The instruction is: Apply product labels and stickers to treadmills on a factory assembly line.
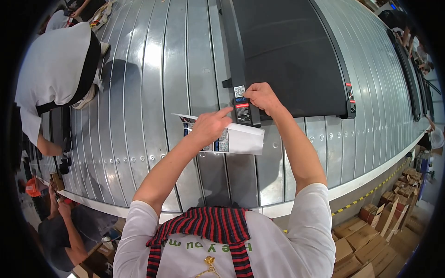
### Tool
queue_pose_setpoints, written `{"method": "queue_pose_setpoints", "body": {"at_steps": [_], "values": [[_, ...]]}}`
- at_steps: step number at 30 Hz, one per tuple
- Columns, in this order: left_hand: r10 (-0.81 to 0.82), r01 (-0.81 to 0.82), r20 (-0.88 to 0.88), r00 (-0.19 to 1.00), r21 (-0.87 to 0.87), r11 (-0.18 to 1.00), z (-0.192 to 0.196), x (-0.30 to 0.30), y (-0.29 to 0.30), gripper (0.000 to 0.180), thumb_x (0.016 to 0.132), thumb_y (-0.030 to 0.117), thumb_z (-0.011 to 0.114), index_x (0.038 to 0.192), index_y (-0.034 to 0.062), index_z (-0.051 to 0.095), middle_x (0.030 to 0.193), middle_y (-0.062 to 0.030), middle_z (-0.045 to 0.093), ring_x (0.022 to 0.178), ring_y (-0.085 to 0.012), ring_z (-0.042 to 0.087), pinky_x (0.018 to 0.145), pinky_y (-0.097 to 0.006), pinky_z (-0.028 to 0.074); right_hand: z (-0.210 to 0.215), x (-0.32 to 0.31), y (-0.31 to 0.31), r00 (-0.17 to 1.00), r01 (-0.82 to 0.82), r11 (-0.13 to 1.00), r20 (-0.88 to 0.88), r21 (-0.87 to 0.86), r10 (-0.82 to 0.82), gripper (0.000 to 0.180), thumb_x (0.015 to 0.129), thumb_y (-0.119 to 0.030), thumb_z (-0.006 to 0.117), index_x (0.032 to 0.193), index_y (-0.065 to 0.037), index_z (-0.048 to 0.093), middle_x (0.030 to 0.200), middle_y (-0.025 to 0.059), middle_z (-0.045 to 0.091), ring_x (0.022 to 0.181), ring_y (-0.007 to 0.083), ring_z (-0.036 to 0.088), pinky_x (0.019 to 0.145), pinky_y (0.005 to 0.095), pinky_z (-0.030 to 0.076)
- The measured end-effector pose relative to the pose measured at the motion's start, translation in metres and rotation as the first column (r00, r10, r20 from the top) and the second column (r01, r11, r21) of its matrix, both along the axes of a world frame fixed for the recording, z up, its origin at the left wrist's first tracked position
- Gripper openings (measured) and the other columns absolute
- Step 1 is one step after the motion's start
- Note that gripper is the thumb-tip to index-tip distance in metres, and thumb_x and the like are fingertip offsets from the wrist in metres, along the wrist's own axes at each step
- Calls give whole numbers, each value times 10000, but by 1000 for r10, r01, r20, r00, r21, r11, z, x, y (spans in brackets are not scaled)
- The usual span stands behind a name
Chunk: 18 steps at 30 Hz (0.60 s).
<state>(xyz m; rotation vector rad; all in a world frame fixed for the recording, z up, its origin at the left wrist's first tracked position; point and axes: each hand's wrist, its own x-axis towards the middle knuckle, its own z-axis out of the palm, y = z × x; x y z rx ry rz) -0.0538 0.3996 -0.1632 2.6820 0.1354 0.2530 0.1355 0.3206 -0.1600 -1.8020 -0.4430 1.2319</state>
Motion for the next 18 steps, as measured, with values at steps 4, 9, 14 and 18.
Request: {"method": "queue_pose_setpoints", "body": {"at_steps": [4, 9, 14, 18], "values": [[-1, 1, -2, 1000, 7, 1000, 4, 5, 0, 42, 645, 55, 494, 665, 19, 497, 1097, -125, 502, 715, -258, 559, 631, -367, 456, 0, 1, 1, 1000, -11, 1000, 13, -9, 11, 108, 718, -94, 573, 698, 9, 548, 480, -10, 423, 389, 50, 331, 345, 225, 211], [-24, 25, -116, 993, 5, 1000, 5, 17, 4, 46, 673, 49, 480, 699, 23, 508, 1180, -103, 458, 747, -298, 570, 619, -394, 459, -2, -1, 2, 999, 1, 1000, 48, -6, -1, 116, 700, -96, 578, 690, 18, 558, 509, 5, 455, 426, 62, 373, 373, 227, 263], [-32, 34, -282, 959, 4, 999, 11, 24, 4, 59, 668, 25, 476, 709, 23, 519, 1236, -94, 414, 778, -305, 571, 660, -402, 459, -12, -4, 1, 994, 25, 999, 109, 37, -29, 107, 718, -102, 575, 673, -12, 537, 479, -27, 404, 396, 38, 324, 352, 209, 218], [-29, 27, -283, 959, -11, 1000, 12, 23, 1, 75, 662, 17, 478, 713, 26, 533, 1240, -96, 408, 766, -312, 572, 660, -408, 458, -13, -6, 1, 977, 24, 999, 210, 31, -30, 99, 696, -90, 567, 668, 5, 557, 515, -4, 458, 453, 58, 393, 411, 221, 306]]}}
